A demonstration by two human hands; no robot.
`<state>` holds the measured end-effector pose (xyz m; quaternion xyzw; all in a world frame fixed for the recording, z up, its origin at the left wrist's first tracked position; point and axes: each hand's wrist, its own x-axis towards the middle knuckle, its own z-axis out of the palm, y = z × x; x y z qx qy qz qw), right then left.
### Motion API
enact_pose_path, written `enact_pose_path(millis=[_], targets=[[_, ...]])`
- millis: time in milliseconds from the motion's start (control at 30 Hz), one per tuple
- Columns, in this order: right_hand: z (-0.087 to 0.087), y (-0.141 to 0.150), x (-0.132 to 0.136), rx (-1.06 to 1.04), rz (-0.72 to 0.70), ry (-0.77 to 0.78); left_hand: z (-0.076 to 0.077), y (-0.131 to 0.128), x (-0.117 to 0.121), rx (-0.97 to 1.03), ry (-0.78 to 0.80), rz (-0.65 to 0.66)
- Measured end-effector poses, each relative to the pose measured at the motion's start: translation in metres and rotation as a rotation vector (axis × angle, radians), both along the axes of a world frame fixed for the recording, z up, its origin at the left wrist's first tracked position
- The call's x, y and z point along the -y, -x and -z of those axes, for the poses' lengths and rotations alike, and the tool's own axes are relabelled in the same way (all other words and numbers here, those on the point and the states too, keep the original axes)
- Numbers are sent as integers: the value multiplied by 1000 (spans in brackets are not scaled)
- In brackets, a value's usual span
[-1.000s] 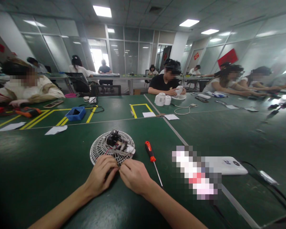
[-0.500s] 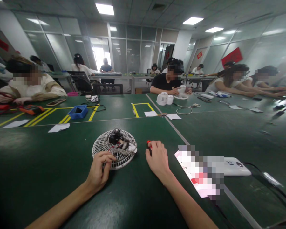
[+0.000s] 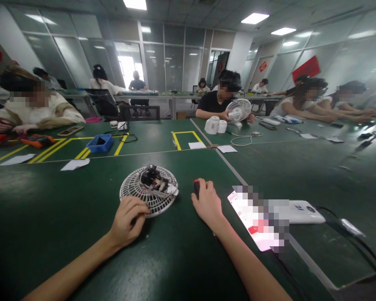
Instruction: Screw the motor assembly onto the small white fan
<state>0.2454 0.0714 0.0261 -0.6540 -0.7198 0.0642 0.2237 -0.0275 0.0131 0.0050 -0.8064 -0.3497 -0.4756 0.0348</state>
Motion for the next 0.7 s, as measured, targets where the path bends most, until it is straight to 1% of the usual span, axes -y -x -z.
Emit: enact_pose_path(millis=[100, 200, 300, 367, 433, 500, 567, 700], targets=[[-2, -5, -3, -16, 20, 48, -10, 6, 3, -50, 118, 131], [-9, -7, -5, -135, 31, 76, -19, 16, 9, -159, 230, 201], [-16, -2, -3, -416, 32, 135, -21, 25, 18, -309, 316, 221], [-18, 3, -1, -656, 13, 185, -19, 26, 24, -385, 359, 225], [-18, 10, 3, -861, -10, 197, -16, 24, 28, -440, 383, 222], [-16, 16, 9, -1000, -23, 182, -11, 21, 29, -463, 381, 206], [-14, 20, 15, -1089, -22, 176, -5, 18, 27, -456, 344, 189], [-16, 27, 23, -1230, 6, 233, 6, 15, 22, -411, 191, 154]])
